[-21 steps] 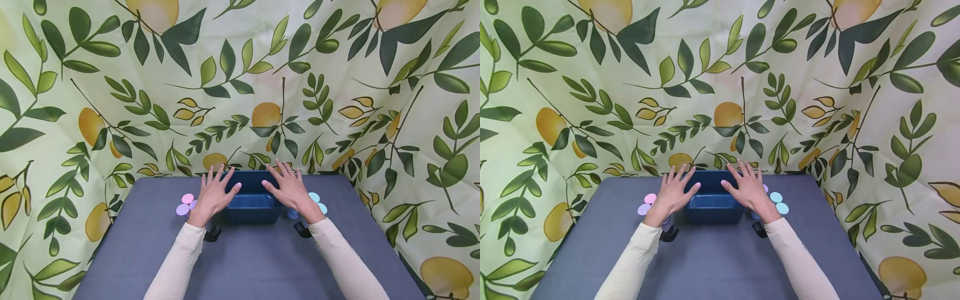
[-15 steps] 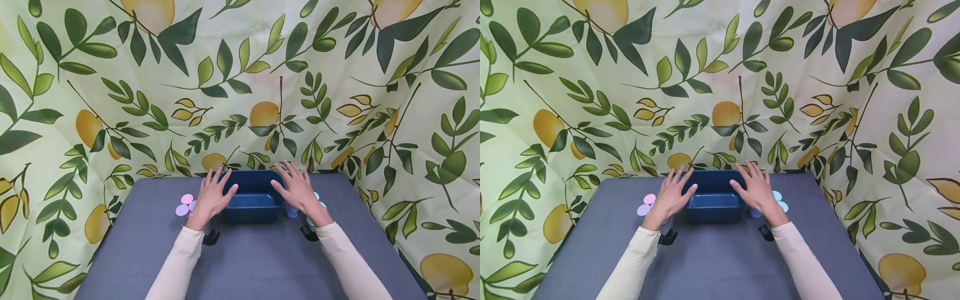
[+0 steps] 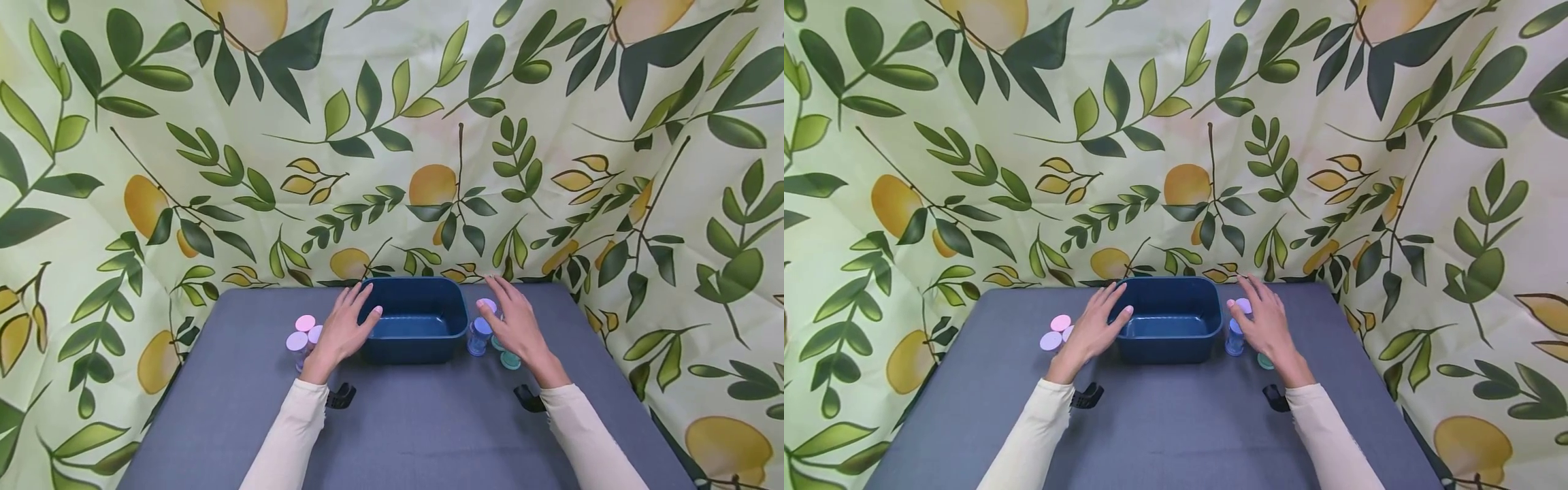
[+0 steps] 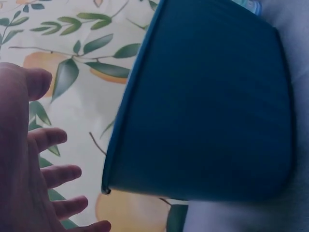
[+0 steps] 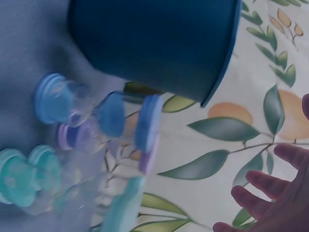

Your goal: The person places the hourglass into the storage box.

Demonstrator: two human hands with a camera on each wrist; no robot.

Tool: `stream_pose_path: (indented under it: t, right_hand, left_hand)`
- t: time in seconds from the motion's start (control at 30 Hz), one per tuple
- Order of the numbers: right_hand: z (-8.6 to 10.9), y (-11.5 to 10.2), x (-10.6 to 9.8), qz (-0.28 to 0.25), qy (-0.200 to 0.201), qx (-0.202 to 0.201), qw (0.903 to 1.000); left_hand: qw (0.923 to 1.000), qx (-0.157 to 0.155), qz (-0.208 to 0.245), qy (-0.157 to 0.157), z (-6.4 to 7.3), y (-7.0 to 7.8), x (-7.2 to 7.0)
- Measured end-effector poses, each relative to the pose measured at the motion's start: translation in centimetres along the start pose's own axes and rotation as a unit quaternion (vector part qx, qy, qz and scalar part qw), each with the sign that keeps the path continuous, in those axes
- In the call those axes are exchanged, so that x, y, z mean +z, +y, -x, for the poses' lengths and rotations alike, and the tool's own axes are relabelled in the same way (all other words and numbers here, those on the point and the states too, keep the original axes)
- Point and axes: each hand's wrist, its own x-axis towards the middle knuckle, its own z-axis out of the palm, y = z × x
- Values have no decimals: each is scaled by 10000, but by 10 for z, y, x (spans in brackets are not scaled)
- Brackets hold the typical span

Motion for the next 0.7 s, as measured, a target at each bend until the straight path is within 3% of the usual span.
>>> stream_pose_path:
  t: [0.37, 0.7]
  right_hand:
    - [25, 32, -4, -437, 183, 521, 9975]
    - [45, 44, -5, -697, 439, 757, 9937]
  left_hand:
    - [9948, -201, 871, 489, 4, -12, 9]
    - [9848, -188, 1470, 901, 7, -16, 14]
